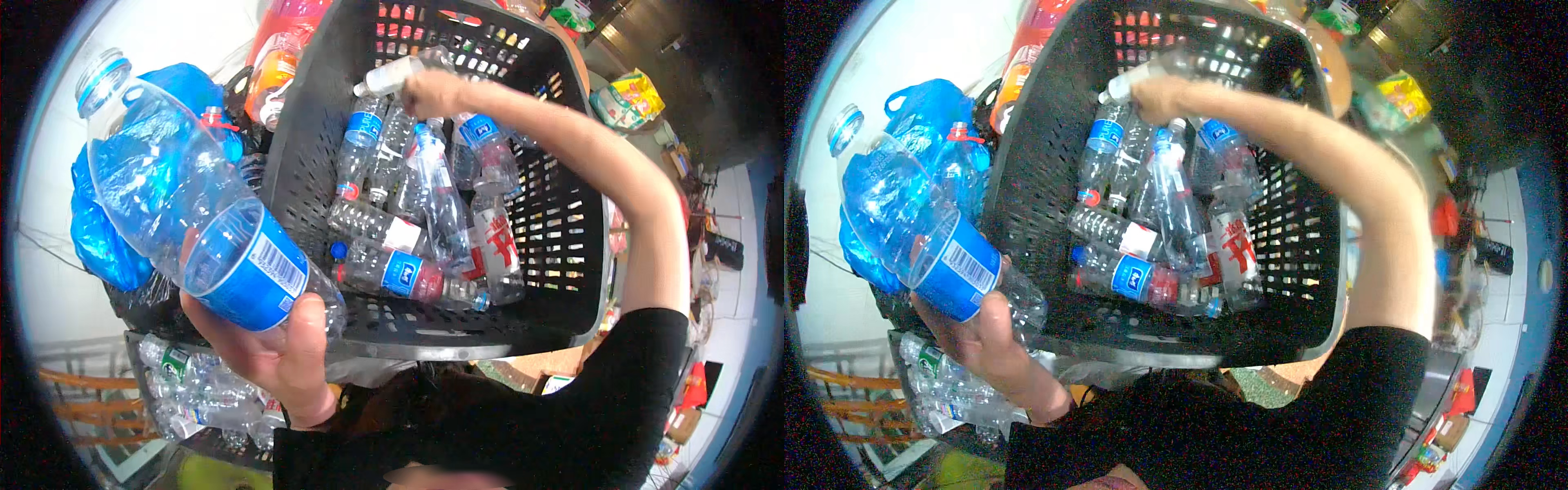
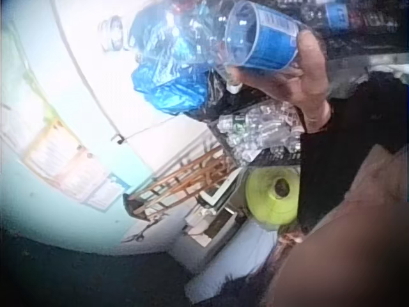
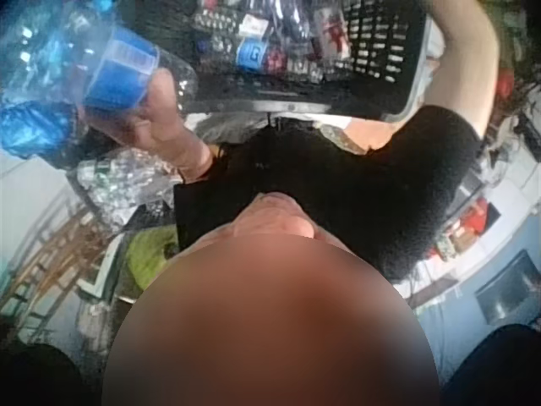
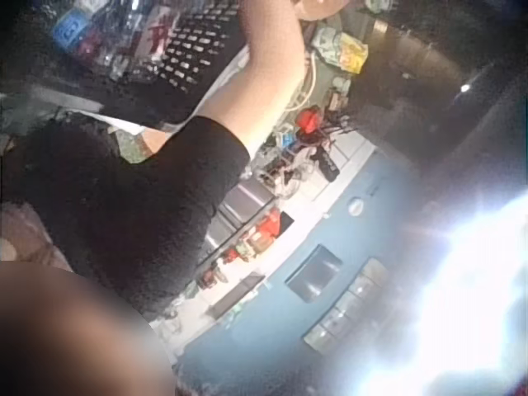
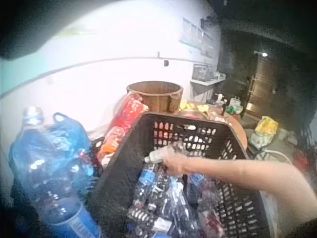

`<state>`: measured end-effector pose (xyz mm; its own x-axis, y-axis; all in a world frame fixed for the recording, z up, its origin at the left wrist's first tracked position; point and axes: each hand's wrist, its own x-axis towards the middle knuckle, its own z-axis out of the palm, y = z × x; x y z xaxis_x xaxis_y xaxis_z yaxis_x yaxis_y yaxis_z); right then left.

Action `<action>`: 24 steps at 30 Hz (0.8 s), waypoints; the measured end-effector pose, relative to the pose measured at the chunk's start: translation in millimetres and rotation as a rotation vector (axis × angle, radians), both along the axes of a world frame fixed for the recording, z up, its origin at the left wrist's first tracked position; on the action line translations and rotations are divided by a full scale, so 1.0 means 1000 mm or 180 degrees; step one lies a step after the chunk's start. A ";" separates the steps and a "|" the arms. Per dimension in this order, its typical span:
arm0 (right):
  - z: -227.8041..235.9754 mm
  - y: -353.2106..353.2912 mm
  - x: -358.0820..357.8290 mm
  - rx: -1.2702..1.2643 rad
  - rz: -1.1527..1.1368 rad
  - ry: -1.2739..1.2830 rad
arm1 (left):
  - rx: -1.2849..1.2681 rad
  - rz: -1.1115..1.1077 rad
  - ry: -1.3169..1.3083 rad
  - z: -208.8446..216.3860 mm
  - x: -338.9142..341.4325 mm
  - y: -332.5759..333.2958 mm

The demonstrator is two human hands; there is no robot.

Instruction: Sorting empty plastic water bottles from a basket and placing them into bags or other containers.

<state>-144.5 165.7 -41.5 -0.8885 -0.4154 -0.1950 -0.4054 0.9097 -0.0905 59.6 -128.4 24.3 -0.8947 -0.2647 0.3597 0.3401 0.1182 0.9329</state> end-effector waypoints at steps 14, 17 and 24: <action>-0.100 0.008 -0.035 0.0765 -0.1172 -0.0838 | 0.0671 -0.0461 0.0113 -0.006 -0.008 -0.006; -0.131 0.020 -0.044 0.0624 -0.1200 -0.0410 | 0.0755 -0.0503 0.0165 0.001 -0.008 -0.001; -0.041 0.012 -0.040 0.0083 -0.0746 -0.0458 | -0.0329 -0.0768 0.0456 -0.005 -0.014 -0.011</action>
